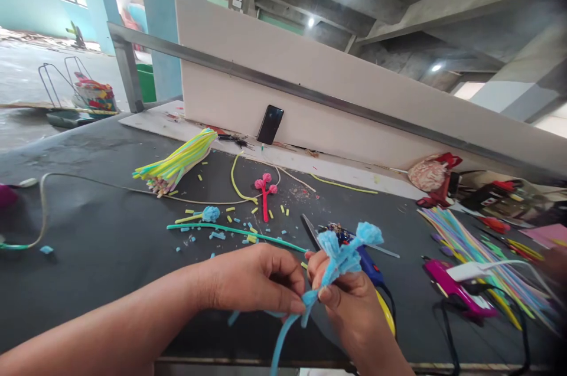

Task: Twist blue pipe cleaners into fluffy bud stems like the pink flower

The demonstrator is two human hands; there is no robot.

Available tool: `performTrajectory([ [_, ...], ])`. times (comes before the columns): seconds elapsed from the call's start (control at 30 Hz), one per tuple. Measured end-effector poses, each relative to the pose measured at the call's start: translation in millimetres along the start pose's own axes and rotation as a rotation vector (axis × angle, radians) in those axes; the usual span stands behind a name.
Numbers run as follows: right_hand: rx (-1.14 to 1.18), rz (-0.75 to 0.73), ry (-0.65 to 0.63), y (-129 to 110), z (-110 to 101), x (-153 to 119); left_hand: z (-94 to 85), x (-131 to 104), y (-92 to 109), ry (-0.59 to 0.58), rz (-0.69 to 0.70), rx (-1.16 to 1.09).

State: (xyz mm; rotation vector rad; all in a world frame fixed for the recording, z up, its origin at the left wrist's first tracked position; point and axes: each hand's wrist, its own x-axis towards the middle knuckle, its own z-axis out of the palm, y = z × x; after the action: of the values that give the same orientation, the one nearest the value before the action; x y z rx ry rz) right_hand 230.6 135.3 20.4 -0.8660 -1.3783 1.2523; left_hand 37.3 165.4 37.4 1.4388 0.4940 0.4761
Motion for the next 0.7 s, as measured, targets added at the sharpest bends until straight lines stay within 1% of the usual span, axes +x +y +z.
performTrajectory([
  [0.1,-0.007,0.013,-0.004,2.7,1.1,-1.8,-2.9,-2.4,0.1,-0.03,0.027,-0.104],
  [0.17,0.044,0.064,-0.007,4.1,2.6,-2.8,-3.4,-3.6,1.6,-0.056,0.048,-0.203],
  [0.23,0.104,0.085,-0.012,3.8,4.9,-3.5,-2.2,-4.3,3.8,-0.085,0.036,-0.243],
  [0.33,0.137,0.081,-0.02,0.1,9.4,-4.4,0.3,-4.8,5.9,-0.103,-0.004,-0.174],
  [0.43,0.131,0.105,-0.005,-5.1,13.0,-5.7,0.7,-5.6,4.8,-0.055,0.015,-0.085],
  [0.5,0.15,0.132,0.007,-7.4,14.7,-7.0,-0.1,-6.4,3.1,-0.05,0.018,-0.093],
  [0.6,0.226,0.188,0.009,-8.8,17.3,-9.0,-1.5,-7.4,0.8,-0.073,0.029,-0.14],
  [0.7,0.315,0.256,-0.028,-8.1,19.9,-10.0,-1.9,-7.6,-0.3,-0.091,0.041,-0.159],
])
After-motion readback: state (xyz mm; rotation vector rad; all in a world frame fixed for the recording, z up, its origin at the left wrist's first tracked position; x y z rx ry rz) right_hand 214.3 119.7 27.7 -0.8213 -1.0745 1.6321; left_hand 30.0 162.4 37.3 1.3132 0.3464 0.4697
